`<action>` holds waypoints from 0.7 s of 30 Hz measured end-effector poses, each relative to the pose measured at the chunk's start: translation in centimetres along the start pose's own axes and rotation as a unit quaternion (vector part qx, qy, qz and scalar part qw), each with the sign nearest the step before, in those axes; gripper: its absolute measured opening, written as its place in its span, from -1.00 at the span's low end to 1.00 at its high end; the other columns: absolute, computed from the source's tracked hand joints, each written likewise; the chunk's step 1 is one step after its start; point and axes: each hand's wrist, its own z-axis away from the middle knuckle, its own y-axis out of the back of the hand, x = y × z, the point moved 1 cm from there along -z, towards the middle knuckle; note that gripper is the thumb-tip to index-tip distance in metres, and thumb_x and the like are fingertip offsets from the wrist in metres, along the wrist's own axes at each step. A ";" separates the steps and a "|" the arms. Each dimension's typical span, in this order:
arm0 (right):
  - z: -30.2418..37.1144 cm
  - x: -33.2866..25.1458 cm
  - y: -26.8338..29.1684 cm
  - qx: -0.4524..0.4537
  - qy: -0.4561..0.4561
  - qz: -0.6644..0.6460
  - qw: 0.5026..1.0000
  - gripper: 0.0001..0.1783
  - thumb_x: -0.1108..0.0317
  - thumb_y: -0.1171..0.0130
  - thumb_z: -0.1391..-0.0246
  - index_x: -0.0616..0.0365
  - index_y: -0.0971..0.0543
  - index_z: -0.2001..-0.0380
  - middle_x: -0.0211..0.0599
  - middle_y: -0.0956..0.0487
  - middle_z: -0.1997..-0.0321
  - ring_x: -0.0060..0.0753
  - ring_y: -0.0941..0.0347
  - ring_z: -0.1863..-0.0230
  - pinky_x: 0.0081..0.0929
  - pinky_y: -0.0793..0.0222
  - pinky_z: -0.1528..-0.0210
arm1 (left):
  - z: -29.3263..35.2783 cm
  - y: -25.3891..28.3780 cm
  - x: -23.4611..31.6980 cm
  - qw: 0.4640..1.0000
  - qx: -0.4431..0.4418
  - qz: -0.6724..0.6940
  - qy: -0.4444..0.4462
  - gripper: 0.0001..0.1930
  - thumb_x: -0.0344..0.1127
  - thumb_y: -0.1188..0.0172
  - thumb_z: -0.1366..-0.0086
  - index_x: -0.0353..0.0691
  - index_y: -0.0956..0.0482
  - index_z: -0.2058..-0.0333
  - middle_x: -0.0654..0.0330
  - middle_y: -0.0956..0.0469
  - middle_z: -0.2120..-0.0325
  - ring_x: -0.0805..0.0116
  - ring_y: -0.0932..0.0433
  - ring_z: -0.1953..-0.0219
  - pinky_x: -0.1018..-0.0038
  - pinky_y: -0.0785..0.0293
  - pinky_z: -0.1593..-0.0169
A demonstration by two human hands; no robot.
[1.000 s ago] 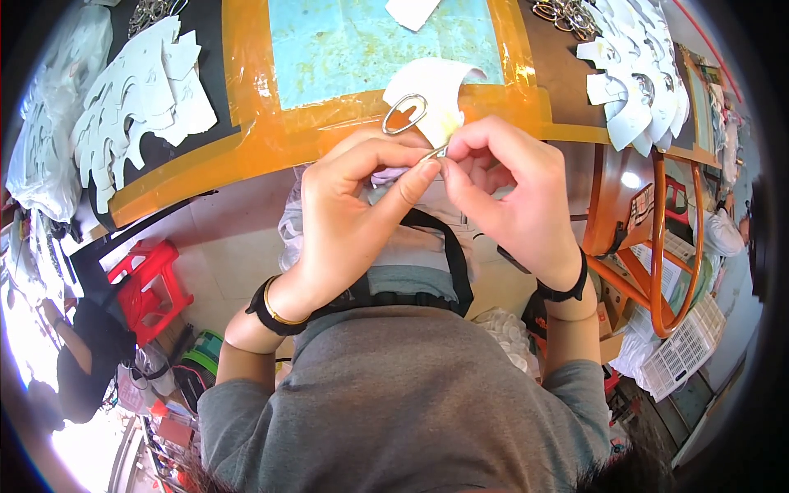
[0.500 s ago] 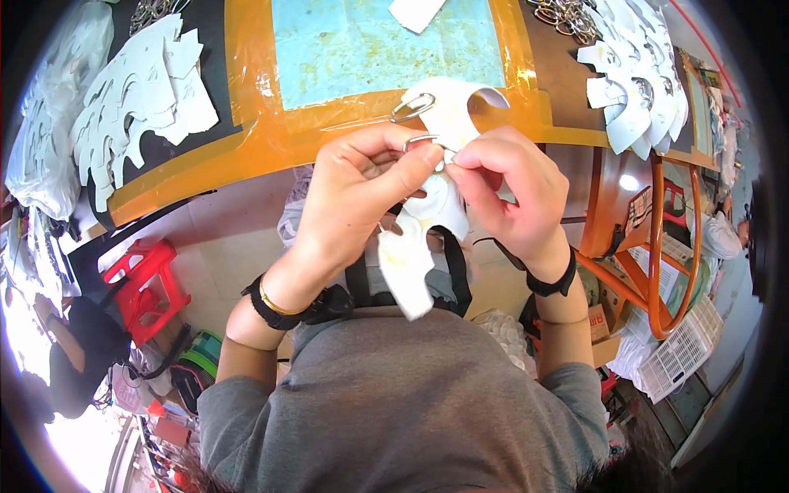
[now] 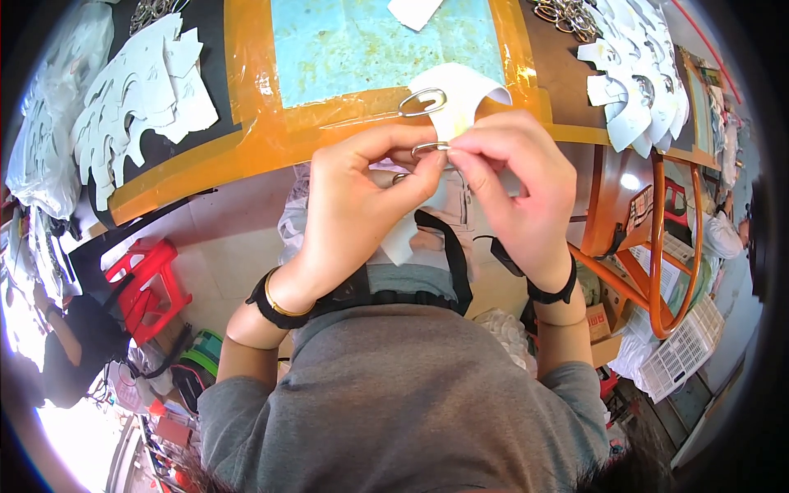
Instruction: Manually inserting metal rings into pre-cut white leather shoe upper components.
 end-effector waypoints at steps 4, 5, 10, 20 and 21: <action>0.2 0.1 -0.2 -0.027 -0.026 -0.026 0.999 -0.90 0.62 -0.18 0.06 0.26 -0.50 0.42 -0.29 -0.45 0.42 -0.52 -0.41 0.45 -0.64 -0.35 0.47 | -0.2 0.0 -0.8 0.998 -0.043 0.039 0.033 -0.81 -0.50 -0.24 -0.08 -0.38 -0.60 0.28 0.28 -0.59 0.46 0.64 -0.50 0.40 0.67 -0.46 0.27; 0.3 0.3 -0.3 -0.028 -0.027 -0.026 0.999 -0.90 0.62 -0.18 0.06 0.26 -0.50 0.42 -0.29 -0.45 0.42 -0.52 -0.41 0.45 -0.64 -0.35 0.47 | -0.2 0.0 -0.8 0.996 -0.047 0.056 0.056 -0.80 -0.50 -0.23 -0.07 -0.38 -0.59 0.27 0.28 -0.59 0.47 0.65 -0.51 0.40 0.66 -0.46 0.28; 0.5 0.6 -0.8 0.021 -0.025 -0.024 0.999 -0.92 0.62 -0.15 0.02 0.28 -0.47 0.42 -0.28 -0.44 0.42 -0.51 -0.41 0.44 -0.62 -0.39 0.41 | -0.1 0.4 -0.1 0.993 -0.080 0.026 0.085 -0.81 -0.57 -0.21 -0.10 -0.41 -0.56 0.25 0.29 -0.55 0.42 0.67 -0.46 0.38 0.72 -0.41 0.28; 0.6 0.9 -1.2 0.009 -0.054 -0.037 0.998 -0.90 0.62 -0.18 0.04 0.27 -0.49 0.42 -0.30 -0.46 0.41 -0.55 -0.42 0.44 -0.63 -0.40 0.41 | 0.4 0.6 -0.1 0.995 -0.084 -0.022 0.052 -0.88 -0.56 -0.21 -0.10 -0.37 -0.56 0.33 0.34 -0.52 0.47 0.69 -0.43 0.40 0.70 -0.38 0.30; 0.6 0.9 -1.2 0.016 -0.047 -0.037 0.998 -0.90 0.62 -0.19 0.05 0.27 -0.50 0.42 -0.30 -0.47 0.41 -0.56 -0.43 0.44 -0.64 -0.40 0.41 | 0.5 0.5 -0.1 0.995 -0.084 -0.021 0.052 -0.88 -0.56 -0.21 -0.10 -0.37 -0.56 0.33 0.34 -0.52 0.47 0.69 -0.43 0.40 0.70 -0.38 0.30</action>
